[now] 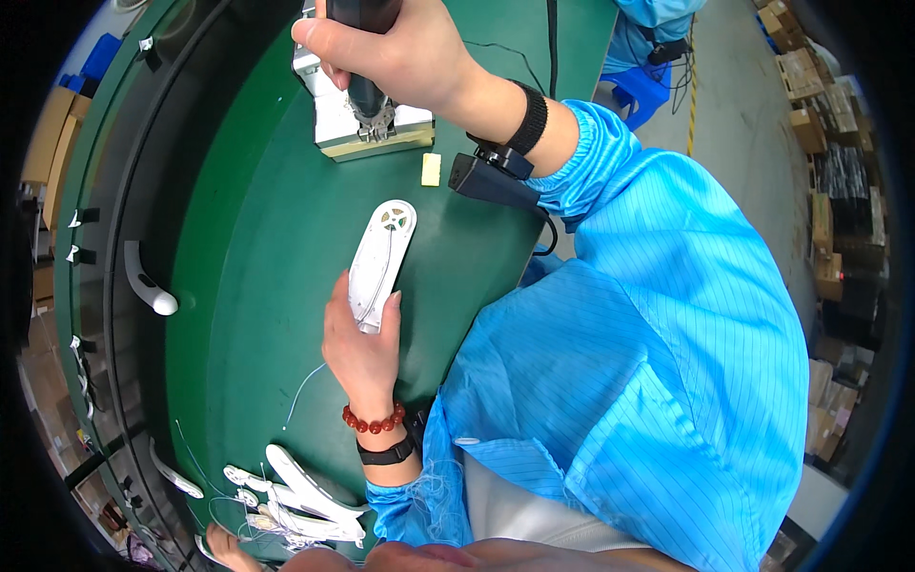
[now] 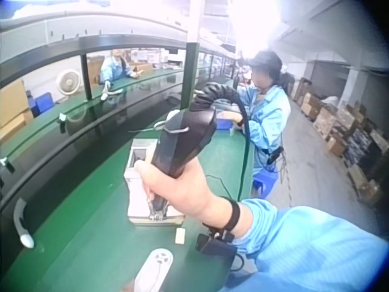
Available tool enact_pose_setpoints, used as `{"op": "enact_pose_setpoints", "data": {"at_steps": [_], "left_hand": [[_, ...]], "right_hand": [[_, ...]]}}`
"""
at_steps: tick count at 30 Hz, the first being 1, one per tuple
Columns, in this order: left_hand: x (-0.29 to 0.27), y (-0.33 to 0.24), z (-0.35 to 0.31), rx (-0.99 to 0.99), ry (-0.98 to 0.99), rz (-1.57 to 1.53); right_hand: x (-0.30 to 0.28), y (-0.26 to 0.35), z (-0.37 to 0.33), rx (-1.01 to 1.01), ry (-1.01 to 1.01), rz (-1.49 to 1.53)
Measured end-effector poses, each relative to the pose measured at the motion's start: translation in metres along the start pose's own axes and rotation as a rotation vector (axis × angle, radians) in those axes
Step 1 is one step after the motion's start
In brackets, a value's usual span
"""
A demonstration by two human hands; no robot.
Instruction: Assembling white plastic housings using a handheld power screwdriver on a factory production line.
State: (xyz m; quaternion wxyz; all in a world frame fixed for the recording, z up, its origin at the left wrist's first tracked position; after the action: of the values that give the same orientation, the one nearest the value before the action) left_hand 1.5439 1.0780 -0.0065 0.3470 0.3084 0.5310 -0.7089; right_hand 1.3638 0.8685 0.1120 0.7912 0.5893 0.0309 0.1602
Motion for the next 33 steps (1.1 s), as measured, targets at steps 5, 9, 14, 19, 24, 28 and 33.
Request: {"op": "enact_pose_setpoints", "data": {"at_steps": [5, 9, 14, 19, 24, 28, 33], "left_hand": [[-0.005, -0.002, -0.002, 0.07, -0.043, 0.032], [-0.008, -0.001, -0.006, 0.011, -0.011, -0.013], [-0.01, 0.003, -0.014, -0.063, 0.025, -0.052], [-0.011, 0.009, -0.015, -0.053, 0.005, -0.046], [-0.009, 0.017, -0.013, -0.064, 0.02, -0.028], [-0.01, 0.019, -0.014, -0.05, 0.012, -0.021], [-0.014, 0.013, -0.017, 0.007, 0.047, -0.004]], "right_hand": [[0.008, 0.001, -0.001, 0.057, 0.006, 0.033], [0.011, 0.002, -0.004, 0.044, 0.005, 0.034], [0.019, -0.004, -0.005, 0.076, 0.054, -0.034], [0.041, -0.017, -0.016, 0.243, 0.068, 0.051], [0.056, -0.033, -0.044, 0.294, 0.219, 0.107], [0.076, -0.025, -0.058, 0.194, 0.313, 0.219], [0.096, -0.03, -0.07, 0.27, 0.327, 0.29]]}}
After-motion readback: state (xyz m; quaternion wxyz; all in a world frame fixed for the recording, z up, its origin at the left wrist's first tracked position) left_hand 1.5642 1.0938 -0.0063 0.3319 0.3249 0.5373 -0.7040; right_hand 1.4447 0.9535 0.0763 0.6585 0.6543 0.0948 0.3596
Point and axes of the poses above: each hand's wrist, its own z-axis towards the middle knuckle, its own x-axis out of the palm, y = z × x, the point moved 8 cm from there along z, towards the middle knuckle, and after that the axes turned 13 degrees about x, right-handed, at the moved point
